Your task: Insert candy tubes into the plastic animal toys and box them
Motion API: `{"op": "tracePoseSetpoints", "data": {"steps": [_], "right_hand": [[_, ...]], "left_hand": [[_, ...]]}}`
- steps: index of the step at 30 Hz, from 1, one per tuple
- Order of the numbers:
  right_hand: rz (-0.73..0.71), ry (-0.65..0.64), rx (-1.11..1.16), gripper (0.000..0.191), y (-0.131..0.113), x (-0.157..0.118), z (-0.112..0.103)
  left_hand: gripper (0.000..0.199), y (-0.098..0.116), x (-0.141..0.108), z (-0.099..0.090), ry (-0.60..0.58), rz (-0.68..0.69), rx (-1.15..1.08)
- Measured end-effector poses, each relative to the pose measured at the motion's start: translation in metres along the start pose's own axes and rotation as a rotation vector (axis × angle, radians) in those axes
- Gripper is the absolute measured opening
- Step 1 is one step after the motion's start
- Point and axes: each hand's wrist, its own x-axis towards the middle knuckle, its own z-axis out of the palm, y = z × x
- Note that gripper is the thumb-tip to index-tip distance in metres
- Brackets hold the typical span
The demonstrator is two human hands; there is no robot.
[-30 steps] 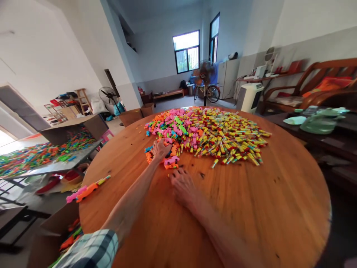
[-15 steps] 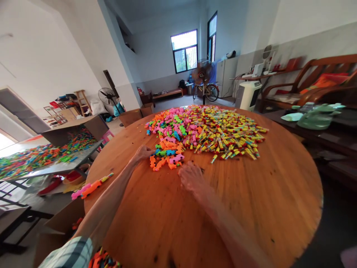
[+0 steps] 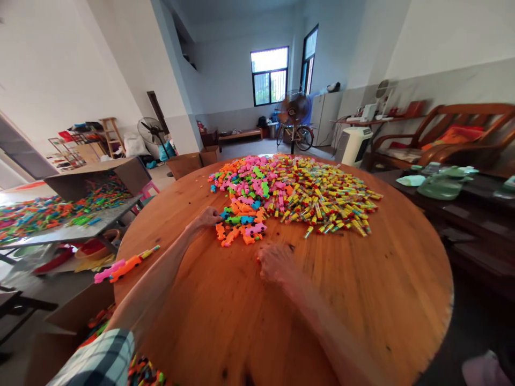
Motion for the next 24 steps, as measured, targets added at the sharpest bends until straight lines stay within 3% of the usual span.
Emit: {"op": "tracePoseSetpoints", "data": {"steps": [7,11,14,17,20,24], "right_hand": [[-0.209,0.193,0.241,0.029,0.000,-0.035,0.009],[-0.160,0.333,0.350,0.030,0.003,-0.050,0.014],[-0.018,0.338,0.317,0.025,0.001,-0.047,0.010],[0.069,0.170,0.184,0.022,-0.002,-0.035,0.001],[0.097,0.001,0.075,0.024,-0.004,-0.025,-0.007],[0.079,-0.054,0.040,0.018,-0.004,-0.026,-0.015]], "left_hand": [[0.019,-0.031,-0.031,-0.031,-0.022,-0.032,0.179],[0.017,-0.036,-0.074,-0.040,-0.076,0.025,0.242],[0.017,-0.024,-0.111,-0.028,-0.148,0.111,0.256],[0.017,0.002,-0.136,-0.002,-0.188,0.287,0.293],[0.020,0.031,-0.143,0.024,-0.194,0.449,0.314],[0.021,0.052,-0.136,0.043,-0.243,0.513,0.331]]}}
